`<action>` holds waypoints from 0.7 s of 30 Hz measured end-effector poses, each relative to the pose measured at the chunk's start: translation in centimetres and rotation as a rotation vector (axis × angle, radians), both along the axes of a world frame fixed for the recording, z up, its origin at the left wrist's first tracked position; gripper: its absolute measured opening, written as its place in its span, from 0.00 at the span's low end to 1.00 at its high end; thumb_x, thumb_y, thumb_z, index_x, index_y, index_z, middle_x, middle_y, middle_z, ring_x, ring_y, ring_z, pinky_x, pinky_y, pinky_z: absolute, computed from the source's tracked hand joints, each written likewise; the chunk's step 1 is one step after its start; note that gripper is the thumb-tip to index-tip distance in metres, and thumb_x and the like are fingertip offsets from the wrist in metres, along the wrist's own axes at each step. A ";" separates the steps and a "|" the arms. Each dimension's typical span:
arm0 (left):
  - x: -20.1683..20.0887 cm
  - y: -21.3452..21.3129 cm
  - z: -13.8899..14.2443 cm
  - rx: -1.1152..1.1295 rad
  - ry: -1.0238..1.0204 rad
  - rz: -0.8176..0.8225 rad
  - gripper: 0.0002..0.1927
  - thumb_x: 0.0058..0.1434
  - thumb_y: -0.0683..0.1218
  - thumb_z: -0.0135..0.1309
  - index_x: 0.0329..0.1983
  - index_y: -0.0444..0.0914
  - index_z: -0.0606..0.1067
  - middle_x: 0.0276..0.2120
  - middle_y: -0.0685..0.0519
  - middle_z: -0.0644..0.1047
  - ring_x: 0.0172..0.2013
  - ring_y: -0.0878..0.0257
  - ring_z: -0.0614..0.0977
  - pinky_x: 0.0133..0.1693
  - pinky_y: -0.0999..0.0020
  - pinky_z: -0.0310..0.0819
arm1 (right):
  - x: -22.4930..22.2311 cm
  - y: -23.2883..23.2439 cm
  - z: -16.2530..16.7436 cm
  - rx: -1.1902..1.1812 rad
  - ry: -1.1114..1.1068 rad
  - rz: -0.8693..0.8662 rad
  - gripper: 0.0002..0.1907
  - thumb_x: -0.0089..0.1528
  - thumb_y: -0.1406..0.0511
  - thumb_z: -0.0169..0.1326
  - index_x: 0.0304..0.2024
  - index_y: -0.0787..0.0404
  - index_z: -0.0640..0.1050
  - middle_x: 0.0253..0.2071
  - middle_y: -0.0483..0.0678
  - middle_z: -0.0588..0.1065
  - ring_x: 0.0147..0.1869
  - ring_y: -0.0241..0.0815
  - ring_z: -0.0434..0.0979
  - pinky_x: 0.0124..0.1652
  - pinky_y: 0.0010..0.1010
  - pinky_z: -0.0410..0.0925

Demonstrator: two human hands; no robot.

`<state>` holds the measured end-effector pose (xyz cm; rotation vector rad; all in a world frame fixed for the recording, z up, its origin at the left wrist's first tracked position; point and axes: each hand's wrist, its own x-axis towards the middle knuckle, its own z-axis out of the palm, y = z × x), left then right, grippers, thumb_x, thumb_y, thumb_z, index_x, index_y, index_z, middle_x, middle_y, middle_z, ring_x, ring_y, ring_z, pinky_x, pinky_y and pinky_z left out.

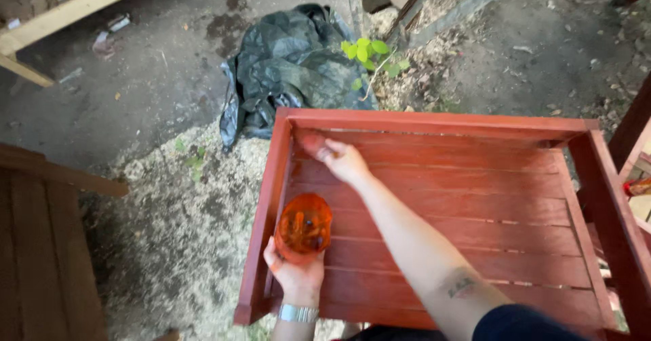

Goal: The person applies reddish-orange wood stain to a slatted wooden bench using a brush, dipping the brush into a stain container held in the other hand. They coat the bench top, frame edges, and side panels, repositioning around the piece to cover different surfaces.

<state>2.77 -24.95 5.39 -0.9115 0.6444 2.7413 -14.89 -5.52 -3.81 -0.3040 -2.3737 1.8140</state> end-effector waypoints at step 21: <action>-0.1 -0.7 -0.2 0.038 0.056 0.011 0.35 0.56 0.65 0.43 0.63 0.46 0.72 0.64 0.51 0.73 0.64 0.48 0.71 0.63 0.43 0.61 | -1.0 -0.6 2.7 0.007 -0.074 -0.045 0.25 0.63 0.55 0.58 0.57 0.63 0.76 0.52 0.55 0.80 0.56 0.46 0.80 0.55 0.35 0.71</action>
